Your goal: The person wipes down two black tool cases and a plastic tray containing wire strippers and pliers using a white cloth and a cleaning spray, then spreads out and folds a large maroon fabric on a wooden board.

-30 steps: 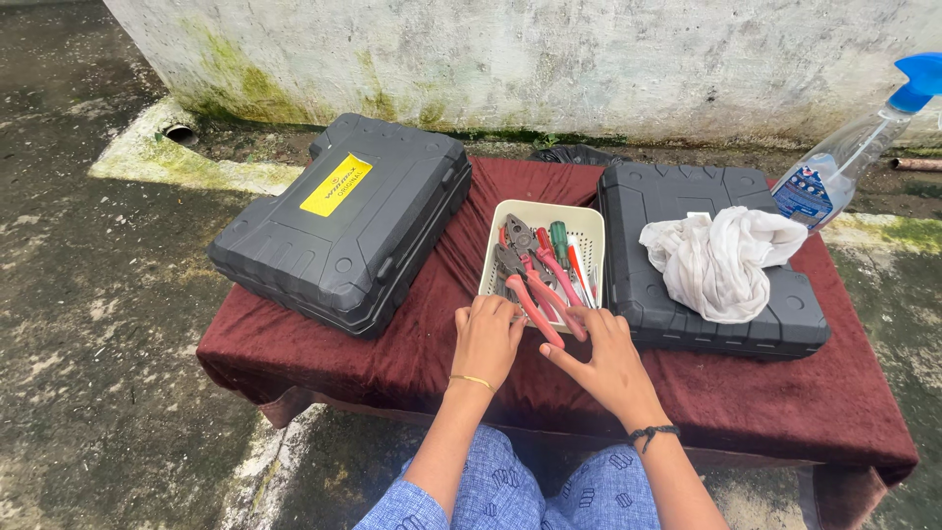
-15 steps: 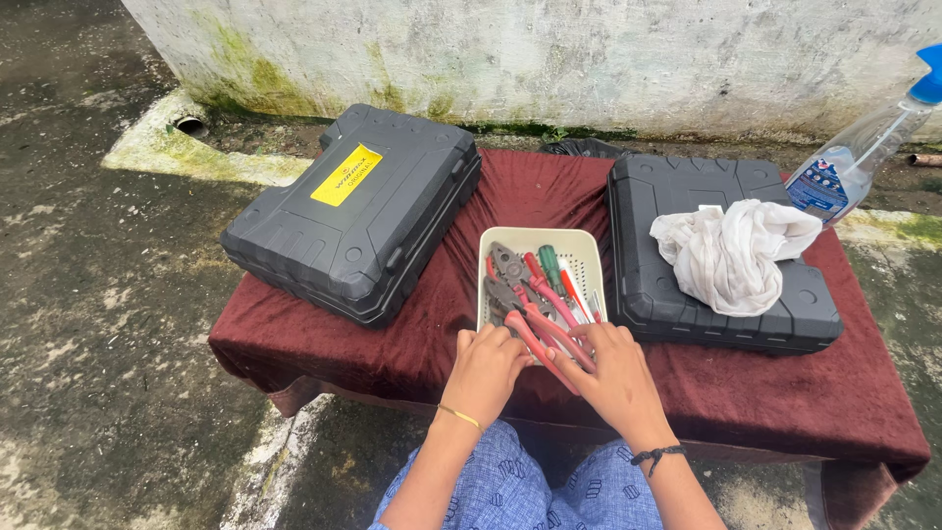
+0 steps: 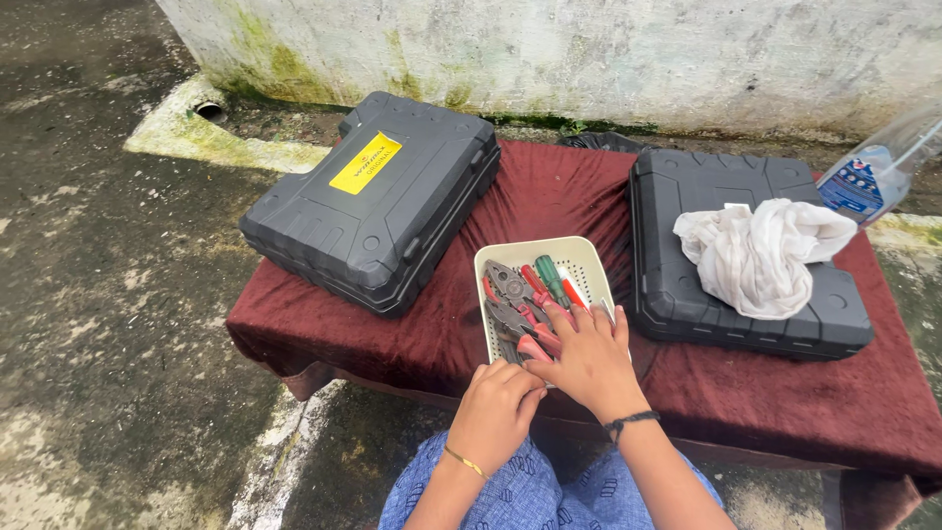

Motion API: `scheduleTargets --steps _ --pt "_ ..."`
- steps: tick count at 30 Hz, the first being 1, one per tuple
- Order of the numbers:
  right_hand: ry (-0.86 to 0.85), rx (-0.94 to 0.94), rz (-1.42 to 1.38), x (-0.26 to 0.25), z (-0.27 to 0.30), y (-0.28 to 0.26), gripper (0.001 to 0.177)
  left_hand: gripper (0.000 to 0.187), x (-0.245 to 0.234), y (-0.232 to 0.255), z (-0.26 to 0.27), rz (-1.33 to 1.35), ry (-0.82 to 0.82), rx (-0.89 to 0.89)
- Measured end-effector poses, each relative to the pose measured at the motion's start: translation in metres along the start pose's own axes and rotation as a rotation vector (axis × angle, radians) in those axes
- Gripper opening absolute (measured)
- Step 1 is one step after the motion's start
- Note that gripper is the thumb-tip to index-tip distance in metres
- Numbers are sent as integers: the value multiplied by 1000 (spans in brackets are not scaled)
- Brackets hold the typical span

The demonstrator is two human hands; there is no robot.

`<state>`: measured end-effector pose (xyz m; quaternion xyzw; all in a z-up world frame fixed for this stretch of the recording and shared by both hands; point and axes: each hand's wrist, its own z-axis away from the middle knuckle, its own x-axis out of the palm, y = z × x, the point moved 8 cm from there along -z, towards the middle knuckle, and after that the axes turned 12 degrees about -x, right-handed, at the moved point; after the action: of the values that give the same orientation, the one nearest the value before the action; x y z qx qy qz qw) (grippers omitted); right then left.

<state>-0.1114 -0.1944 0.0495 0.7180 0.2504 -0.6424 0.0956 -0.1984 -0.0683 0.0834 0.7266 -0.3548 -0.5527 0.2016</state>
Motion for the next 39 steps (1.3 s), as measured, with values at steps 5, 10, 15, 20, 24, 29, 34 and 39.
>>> scheduleTargets --steps 5,10,15,20,24,29,34,39 --pt "-12 7 50 1 -14 -2 88 6 -13 8 8 74 81 31" --pt "-109 63 49 2 -14 -1 64 7 -15 10 6 74 105 37" --pt "-65 21 -5 1 -17 5 63 6 -11 4 -2 65 61 -34" --pt "158 98 -200 -14 -12 26 50 6 -9 -2 -12 17 79 -88" --pt "371 360 -937 -20 5 57 50 8 -10 -1 -19 10 93 -107" --pt "333 402 -801 -24 -3 77 55 11 7 -19 -47 -81 10 -167" --pt "345 429 -995 -10 -2 84 54 68 41 -14 -81 -288 -47 1" --pt "337 440 -1129 -2 -4 85 53 95 62 -22 -92 -501 -169 -20"
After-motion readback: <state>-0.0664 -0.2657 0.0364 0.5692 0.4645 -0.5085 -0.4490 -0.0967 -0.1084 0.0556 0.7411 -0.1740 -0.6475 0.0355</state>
